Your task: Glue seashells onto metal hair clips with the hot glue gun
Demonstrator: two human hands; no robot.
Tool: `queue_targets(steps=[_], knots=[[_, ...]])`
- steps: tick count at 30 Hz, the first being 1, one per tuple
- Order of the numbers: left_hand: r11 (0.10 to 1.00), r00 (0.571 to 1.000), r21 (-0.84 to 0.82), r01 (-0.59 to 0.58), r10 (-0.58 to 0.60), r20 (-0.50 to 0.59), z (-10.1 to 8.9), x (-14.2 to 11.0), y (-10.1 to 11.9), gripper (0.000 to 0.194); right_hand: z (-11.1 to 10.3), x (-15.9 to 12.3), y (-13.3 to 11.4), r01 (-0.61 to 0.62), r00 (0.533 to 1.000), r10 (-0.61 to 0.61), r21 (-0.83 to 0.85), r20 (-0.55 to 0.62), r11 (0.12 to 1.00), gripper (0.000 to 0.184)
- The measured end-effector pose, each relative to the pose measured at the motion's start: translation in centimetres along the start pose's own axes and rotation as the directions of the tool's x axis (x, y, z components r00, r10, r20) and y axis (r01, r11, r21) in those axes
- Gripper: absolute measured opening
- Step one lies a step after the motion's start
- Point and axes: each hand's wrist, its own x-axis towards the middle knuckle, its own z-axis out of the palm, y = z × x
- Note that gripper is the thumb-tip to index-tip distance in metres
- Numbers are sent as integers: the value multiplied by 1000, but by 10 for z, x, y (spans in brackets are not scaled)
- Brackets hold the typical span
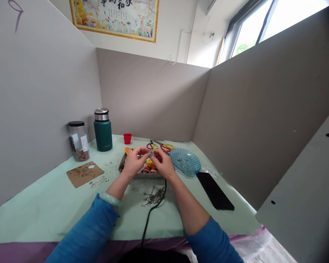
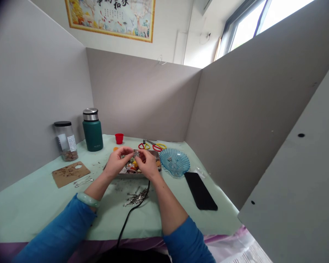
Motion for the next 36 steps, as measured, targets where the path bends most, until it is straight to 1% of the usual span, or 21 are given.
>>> queue_targets(steps=[6,9,11,14,17,18,20,22,23,26,28,30,32,34,36], knots=[[995,997,-80,65,-61,48,-1,2,-2,19,-2,0,-3,-22,999,20,40,44,999,27],[995,998,-77,65,-62,32,-4,3,-3,19,-1,1,5,-35,999,34,73,23,997,29],[999,999,7,36,-36,-16,-7,4,-3,16,0,3,12,-50,998,52,67,-31,997,30],[980,996,191,-54,67,-63,-10,4,-1,13,1,5,20,-63,994,64,16,-87,998,29],[943,987,307,-133,155,-47,-12,4,1,14,0,6,17,-28,997,26,-25,-67,999,25],[936,987,323,-139,159,-37,-11,3,2,15,0,5,15,-7,998,5,-32,-55,999,23],[941,992,322,-108,123,-28,-11,3,3,16,-1,4,9,34,999,-35,-33,-29,999,21],[960,998,278,-34,47,-40,-10,3,4,18,-2,3,5,69,998,-69,-19,-4,997,24],[971,999,237,7,5,-50,-9,3,4,19,-2,2,4,82,997,-82,-11,7,997,28],[993,992,49,110,-107,-68,-8,4,5,28,0,1,6,108,993,-108,-3,39,994,48],[981,982,-98,170,-176,-64,-6,3,6,36,2,0,8,117,992,-115,-31,58,993,57],[949,969,-214,230,-245,-43,-4,2,7,43,3,-1,10,128,990,-122,-87,67,988,53],[911,952,-294,290,-306,-8,-2,0,9,48,4,-2,10,132,990,-125,-136,62,982,43],[878,936,-341,336,-352,18,-1,-1,9,51,4,-2,9,131,991,-124,-153,54,980,35],[863,927,-356,358,-375,24,0,-1,9,52,3,-2,8,131,991,-126,-148,45,980,31]])
